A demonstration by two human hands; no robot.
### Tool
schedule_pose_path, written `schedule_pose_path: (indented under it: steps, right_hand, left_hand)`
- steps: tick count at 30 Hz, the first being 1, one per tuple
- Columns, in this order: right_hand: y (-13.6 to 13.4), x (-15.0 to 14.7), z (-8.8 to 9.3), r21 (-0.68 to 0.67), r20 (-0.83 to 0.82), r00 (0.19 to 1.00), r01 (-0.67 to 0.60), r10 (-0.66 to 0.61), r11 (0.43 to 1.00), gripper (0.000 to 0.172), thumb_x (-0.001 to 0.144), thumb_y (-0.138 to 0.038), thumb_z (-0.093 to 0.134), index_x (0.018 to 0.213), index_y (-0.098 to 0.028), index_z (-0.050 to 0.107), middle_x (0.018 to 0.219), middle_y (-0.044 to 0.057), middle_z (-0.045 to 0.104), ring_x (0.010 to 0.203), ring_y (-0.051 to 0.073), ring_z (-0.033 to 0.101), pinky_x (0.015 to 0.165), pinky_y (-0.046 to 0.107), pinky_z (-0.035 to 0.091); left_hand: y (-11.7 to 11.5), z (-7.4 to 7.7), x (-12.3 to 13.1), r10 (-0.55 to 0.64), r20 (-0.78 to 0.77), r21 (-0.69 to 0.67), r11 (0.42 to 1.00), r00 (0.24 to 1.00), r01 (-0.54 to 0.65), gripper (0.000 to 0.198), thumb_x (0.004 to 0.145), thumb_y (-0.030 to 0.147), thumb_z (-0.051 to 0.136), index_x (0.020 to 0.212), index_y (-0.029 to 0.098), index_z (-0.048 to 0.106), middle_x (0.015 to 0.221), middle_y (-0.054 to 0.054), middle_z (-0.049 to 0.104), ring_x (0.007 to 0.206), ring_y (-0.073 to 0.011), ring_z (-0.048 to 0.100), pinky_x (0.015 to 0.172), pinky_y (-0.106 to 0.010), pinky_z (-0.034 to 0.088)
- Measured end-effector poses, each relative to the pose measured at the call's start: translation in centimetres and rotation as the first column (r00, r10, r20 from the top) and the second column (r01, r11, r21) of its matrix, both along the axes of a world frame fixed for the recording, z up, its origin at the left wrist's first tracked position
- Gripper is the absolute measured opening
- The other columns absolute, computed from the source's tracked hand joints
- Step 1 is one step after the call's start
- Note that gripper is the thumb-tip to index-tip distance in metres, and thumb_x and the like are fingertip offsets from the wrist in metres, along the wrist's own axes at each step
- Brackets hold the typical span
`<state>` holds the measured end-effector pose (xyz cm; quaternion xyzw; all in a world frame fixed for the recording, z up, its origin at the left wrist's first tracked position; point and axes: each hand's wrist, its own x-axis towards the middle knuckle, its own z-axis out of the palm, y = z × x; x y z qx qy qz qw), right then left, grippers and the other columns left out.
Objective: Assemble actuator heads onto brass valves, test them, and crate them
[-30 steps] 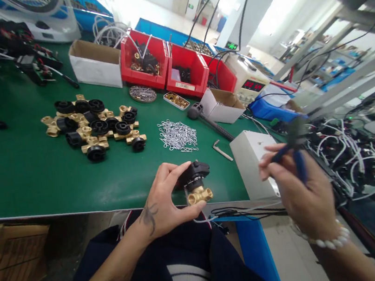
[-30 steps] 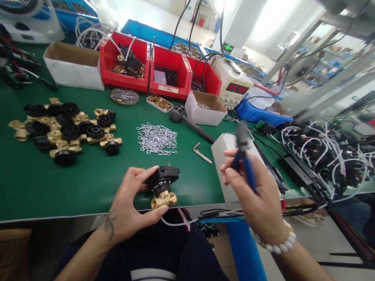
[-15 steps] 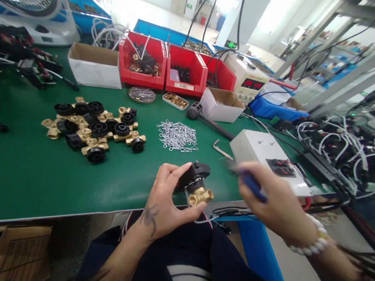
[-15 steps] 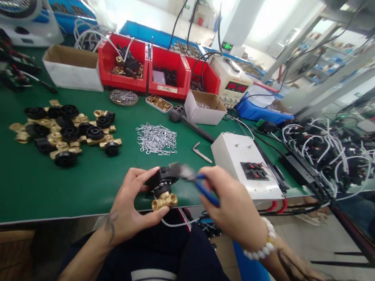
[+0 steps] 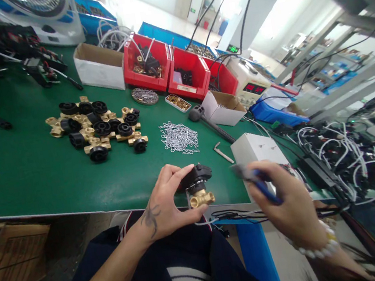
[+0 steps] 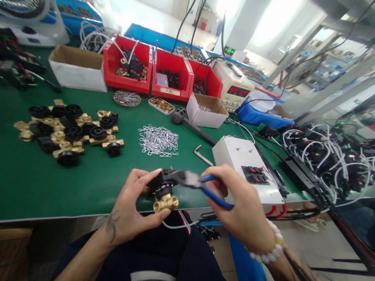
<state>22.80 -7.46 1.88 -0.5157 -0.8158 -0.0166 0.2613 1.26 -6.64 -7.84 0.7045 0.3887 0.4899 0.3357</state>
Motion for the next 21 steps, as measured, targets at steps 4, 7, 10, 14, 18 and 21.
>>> schedule_pose_path:
  steps: [4, 7, 10, 14, 18, 21]
  right_hand:
    - [-0.04, -0.13, -0.16, 0.127, -0.055, 0.997, 0.059, -0.052, 0.990, 0.016, 0.086, -0.010, 0.052, 0.096, -0.022, 0.055, 0.079, 0.001, 0.060, 0.065, 0.016, 0.059, 0.059, 0.027, 0.047]
    - [0.13, -0.22, -0.05, -0.146, 0.236, 0.962, -0.107, 0.140, 0.983, 0.020, 0.082, -0.006, 0.047, 0.092, -0.020, 0.058, 0.071, 0.002, 0.060, 0.056, 0.017, 0.056, 0.051, 0.027, 0.042]
    - [0.08, -0.06, 0.30, 0.000, 0.070, 0.997, -0.009, 0.009, 1.000, 0.016, 0.086, -0.010, 0.051, 0.096, -0.021, 0.057, 0.076, 0.002, 0.061, 0.061, 0.016, 0.058, 0.057, 0.027, 0.046]
    - [0.01, -0.03, 0.07, 0.109, 0.032, 0.996, 0.081, -0.084, 0.991, 0.018, 0.085, -0.010, 0.052, 0.099, -0.021, 0.056, 0.081, 0.003, 0.062, 0.062, 0.016, 0.059, 0.057, 0.028, 0.046]
    - [0.22, -0.11, 0.27, -0.161, 0.298, 0.948, -0.060, 0.107, 0.985, 0.021, 0.081, -0.007, 0.049, 0.094, -0.020, 0.060, 0.073, 0.002, 0.062, 0.058, 0.017, 0.058, 0.053, 0.029, 0.043]
    - [0.18, 0.11, 0.59, 0.117, -0.027, 0.997, 0.072, -0.070, 0.990, 0.015, 0.087, -0.014, 0.055, 0.098, -0.022, 0.059, 0.083, 0.003, 0.063, 0.069, 0.017, 0.060, 0.065, 0.030, 0.048]
  left_hand:
    - [-0.08, 0.02, 0.00, 0.004, 0.005, -0.011, 1.000, 1.000, -0.004, 0.068, 0.074, 0.032, 0.074, 0.136, 0.021, 0.048, 0.111, -0.006, 0.051, 0.101, -0.0209, 0.052, 0.084, -0.037, 0.055]
    - [-0.09, 0.05, -0.01, 0.005, 0.002, -0.014, 1.000, 1.000, -0.005, 0.068, 0.074, 0.032, 0.074, 0.136, 0.022, 0.048, 0.110, -0.006, 0.051, 0.101, -0.0213, 0.052, 0.084, -0.038, 0.055]
    - [0.00, 0.20, -0.01, -0.007, -0.006, -0.017, 1.000, 1.000, 0.007, 0.068, 0.074, 0.032, 0.074, 0.136, 0.021, 0.047, 0.110, -0.006, 0.051, 0.101, -0.0211, 0.052, 0.084, -0.038, 0.055]
    - [0.12, 0.42, -0.03, -0.016, -0.009, -0.030, 0.999, 1.000, 0.015, 0.069, 0.073, 0.032, 0.075, 0.135, 0.019, 0.048, 0.110, -0.007, 0.051, 0.102, -0.0213, 0.052, 0.085, -0.039, 0.055]
    - [0.06, 0.25, 0.01, 0.001, -0.001, -0.022, 1.000, 1.000, -0.001, 0.069, 0.073, 0.032, 0.075, 0.135, 0.019, 0.049, 0.110, -0.007, 0.051, 0.102, -0.0215, 0.052, 0.085, -0.039, 0.055]
    - [-0.01, 0.13, 0.03, -0.008, 0.009, -0.028, 1.000, 1.000, 0.008, 0.069, 0.073, 0.032, 0.075, 0.136, 0.022, 0.048, 0.110, -0.006, 0.051, 0.102, -0.0217, 0.052, 0.085, -0.040, 0.055]
